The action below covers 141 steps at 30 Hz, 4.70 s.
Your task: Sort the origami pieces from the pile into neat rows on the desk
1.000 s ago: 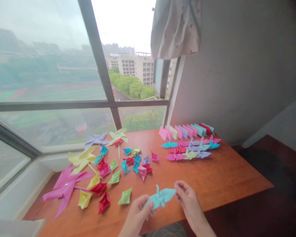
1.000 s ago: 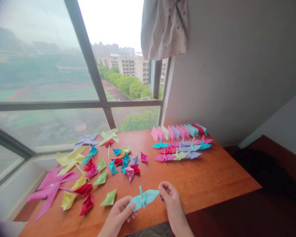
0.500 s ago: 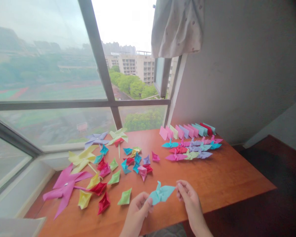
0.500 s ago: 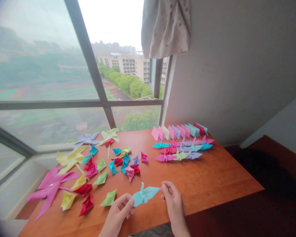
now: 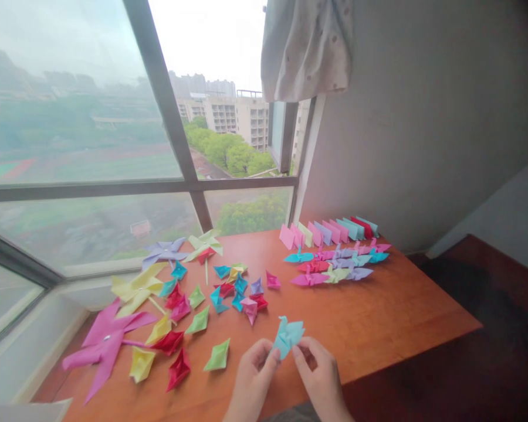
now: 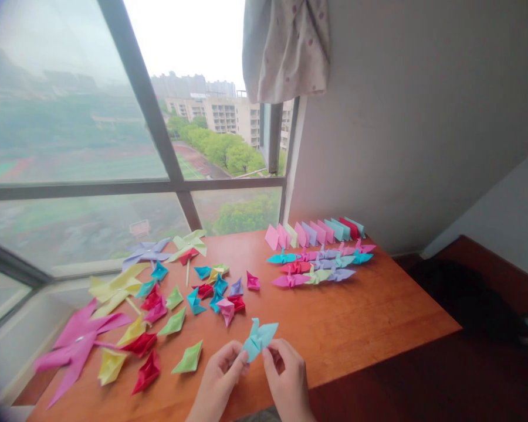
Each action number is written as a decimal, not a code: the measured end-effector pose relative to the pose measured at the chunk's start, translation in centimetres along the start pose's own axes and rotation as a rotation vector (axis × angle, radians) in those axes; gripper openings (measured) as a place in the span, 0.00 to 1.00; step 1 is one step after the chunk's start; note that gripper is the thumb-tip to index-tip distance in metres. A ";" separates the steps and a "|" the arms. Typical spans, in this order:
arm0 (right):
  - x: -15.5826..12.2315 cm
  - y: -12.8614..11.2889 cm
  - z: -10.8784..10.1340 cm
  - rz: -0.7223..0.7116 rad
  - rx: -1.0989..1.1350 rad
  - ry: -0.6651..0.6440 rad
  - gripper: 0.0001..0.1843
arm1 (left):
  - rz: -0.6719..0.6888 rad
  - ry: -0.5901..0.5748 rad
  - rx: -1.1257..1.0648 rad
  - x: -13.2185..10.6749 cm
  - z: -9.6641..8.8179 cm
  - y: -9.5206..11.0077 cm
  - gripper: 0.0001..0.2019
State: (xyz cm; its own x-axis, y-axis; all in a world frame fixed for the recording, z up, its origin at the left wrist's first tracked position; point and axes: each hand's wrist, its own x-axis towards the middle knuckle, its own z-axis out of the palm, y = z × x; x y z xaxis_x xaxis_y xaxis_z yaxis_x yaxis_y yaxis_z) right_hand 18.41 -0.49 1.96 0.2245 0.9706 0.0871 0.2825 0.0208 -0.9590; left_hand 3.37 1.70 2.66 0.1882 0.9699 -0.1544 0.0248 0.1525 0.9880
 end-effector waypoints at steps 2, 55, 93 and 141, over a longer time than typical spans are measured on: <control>0.3 0.3 -0.7 -0.015 -0.024 0.034 0.16 | 0.031 -0.048 0.068 0.0 0.0 0.0 0.25; 19.0 16.1 -24.7 -0.149 -0.886 0.460 0.19 | 0.412 -0.059 0.666 0.2 -1.2 -1.8 0.10; 19.1 16.0 -24.8 -0.147 -0.950 0.441 0.18 | 0.425 -0.081 0.688 0.3 -1.0 -1.8 0.10; 16.3 13.2 -23.5 -0.030 -0.619 0.743 0.25 | 0.394 -0.069 0.632 -0.2 -1.0 -1.0 0.09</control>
State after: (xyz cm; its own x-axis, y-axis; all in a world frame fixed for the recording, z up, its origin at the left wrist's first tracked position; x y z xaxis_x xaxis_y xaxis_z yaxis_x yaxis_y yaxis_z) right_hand 47.70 9.96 -2.97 0.6815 0.5682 0.4611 0.6914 -0.2935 -0.6602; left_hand 2.29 1.52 1.73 0.3607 0.9128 0.1915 0.4981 -0.3621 0.7879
